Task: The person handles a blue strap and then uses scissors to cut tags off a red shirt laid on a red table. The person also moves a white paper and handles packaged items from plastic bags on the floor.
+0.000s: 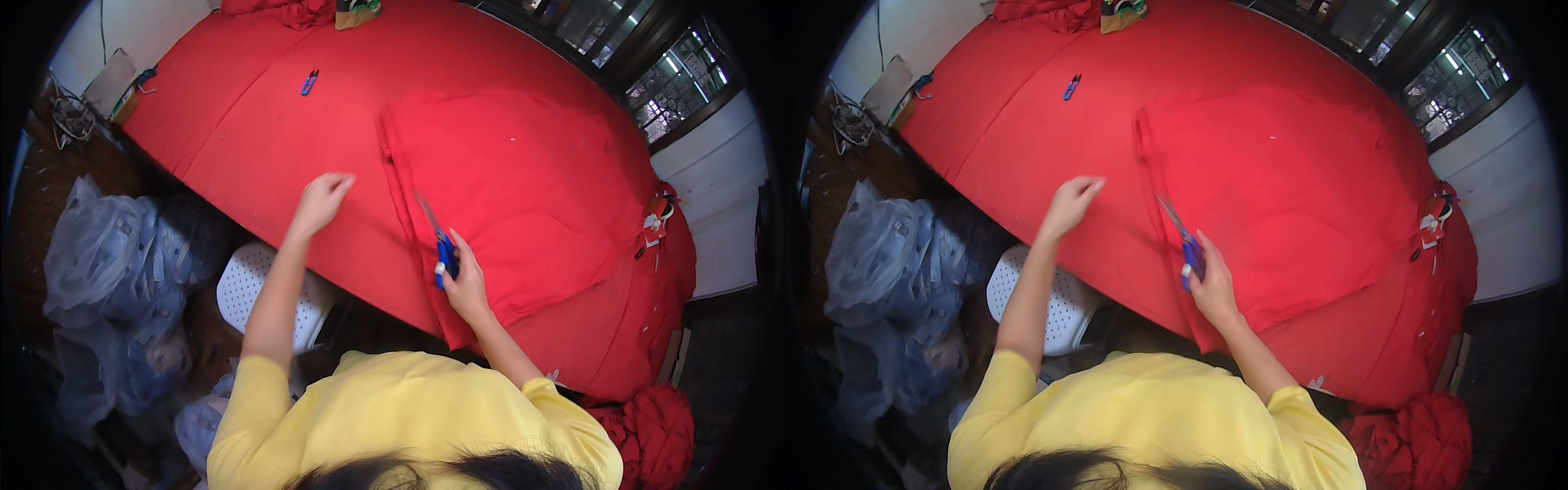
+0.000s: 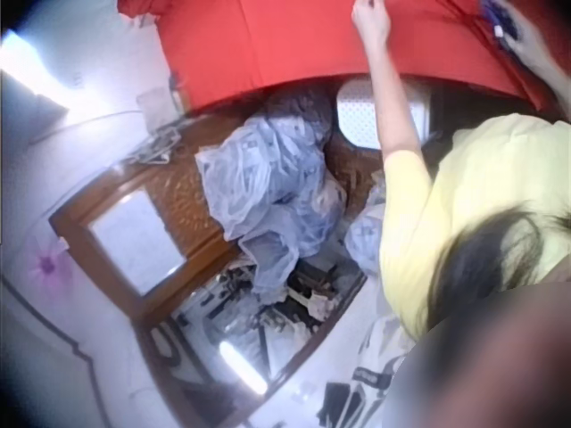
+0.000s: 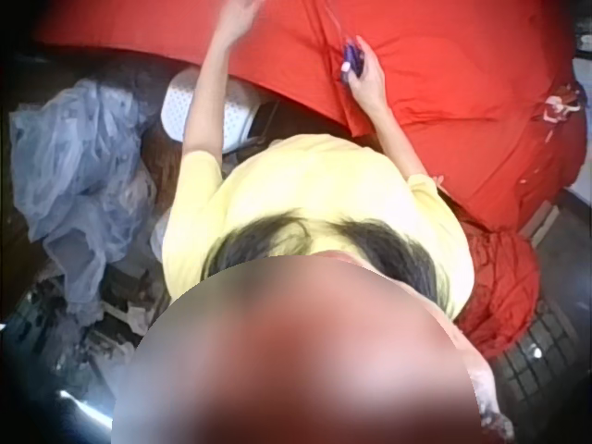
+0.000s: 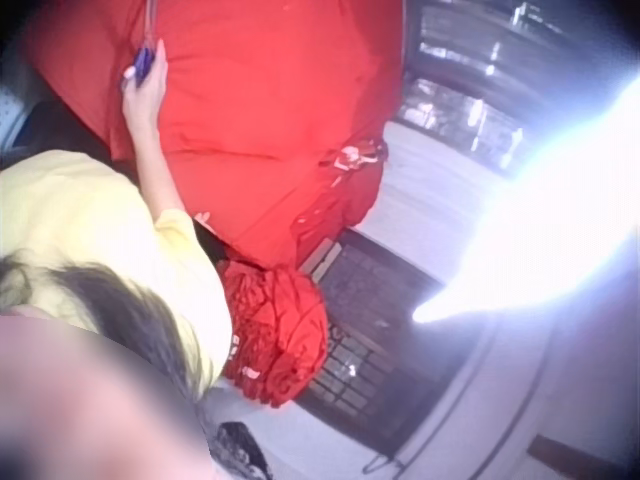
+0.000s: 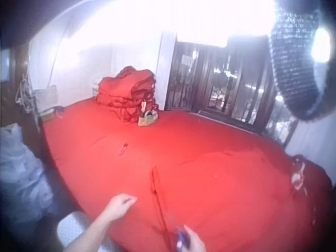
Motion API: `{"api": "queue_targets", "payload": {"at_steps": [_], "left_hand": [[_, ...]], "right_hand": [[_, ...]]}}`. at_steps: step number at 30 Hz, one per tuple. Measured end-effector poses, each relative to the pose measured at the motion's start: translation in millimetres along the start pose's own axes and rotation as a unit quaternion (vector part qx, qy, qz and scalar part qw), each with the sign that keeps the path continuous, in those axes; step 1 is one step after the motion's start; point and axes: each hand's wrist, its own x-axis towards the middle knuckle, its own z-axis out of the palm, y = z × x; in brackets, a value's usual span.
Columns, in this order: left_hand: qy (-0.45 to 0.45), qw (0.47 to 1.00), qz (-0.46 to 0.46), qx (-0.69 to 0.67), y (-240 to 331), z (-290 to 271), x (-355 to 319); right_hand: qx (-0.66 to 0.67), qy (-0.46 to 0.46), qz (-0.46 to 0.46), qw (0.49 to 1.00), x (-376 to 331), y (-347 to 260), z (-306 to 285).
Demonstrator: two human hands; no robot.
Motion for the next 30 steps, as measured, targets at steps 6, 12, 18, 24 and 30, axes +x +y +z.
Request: {"api": "queue_targets", "payload": {"at_steps": [6, 12, 18, 24, 30], "left_hand": [[0.110, 0.953, -0.226, -0.170, -32, 87, 177], [0.092, 0.957, -0.119, -0.249, 7, 95, 160], [-0.021, 0.885, -0.105, -0.453, 21, 96, 116], [-0.049, 0.891, -0.064, -0.447, 20, 95, 113], [-0.030, 0.883, -0.049, -0.466, 18, 97, 116]], "right_hand": [[0.029, -0.030, 0.034, 0.999, -52, 16, -13], [-0.023, 0.009, 0.064, 0.998, -85, -20, -17], [0.002, 0.046, 0.086, 0.995, -82, -1, -20], [0.089, 0.060, 0.122, 0.987, -95, 10, -16], [-0.040, 0.032, 0.078, 0.996, -115, -23, -32]]}}
